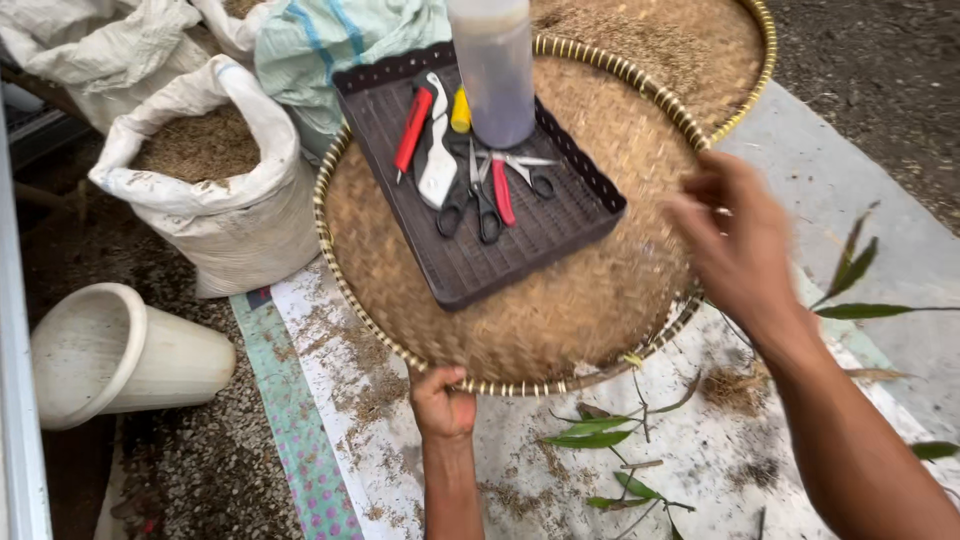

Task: The person uses a small knife to cut and clean orchid plant stems, then organizes the cuttings and tools on woven trays.

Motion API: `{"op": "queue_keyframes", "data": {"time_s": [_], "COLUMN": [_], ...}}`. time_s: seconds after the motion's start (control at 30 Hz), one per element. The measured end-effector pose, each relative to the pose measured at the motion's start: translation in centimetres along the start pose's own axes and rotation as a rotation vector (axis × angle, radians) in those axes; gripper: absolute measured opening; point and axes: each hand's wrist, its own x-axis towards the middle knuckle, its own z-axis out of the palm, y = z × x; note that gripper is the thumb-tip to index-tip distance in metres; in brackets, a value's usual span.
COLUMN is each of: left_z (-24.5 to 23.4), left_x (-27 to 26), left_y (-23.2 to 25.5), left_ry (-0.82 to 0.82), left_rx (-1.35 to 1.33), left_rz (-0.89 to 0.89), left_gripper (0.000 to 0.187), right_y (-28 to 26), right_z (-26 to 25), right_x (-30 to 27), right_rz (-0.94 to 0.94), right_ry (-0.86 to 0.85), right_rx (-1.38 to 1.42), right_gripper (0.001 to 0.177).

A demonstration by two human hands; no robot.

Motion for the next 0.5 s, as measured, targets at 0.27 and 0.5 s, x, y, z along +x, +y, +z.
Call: {"op": "queue_keyframes", "data": {"time_s": [0.27, 0.5], "left_z": [-12.3, -22.7], "left_x": [-2.8, -4.9], "left_y": [-5.7, -6.3], "left_ry": [0.02, 0.283], "left_rx": [0.02, 0.09], "left_rz": [0.021, -0.021], "left_gripper": [0.081, 0.08], "right_y": [1.1, 8.1], "right_z": [9.1, 17.4], "right_x": [3.5, -4.0], "right_rz": [0.627, 0.325], "right_ry": [-0.721, -0.621], "right_rx": [-0.296, -0.221], "right_gripper": [0.044, 0.023]}}
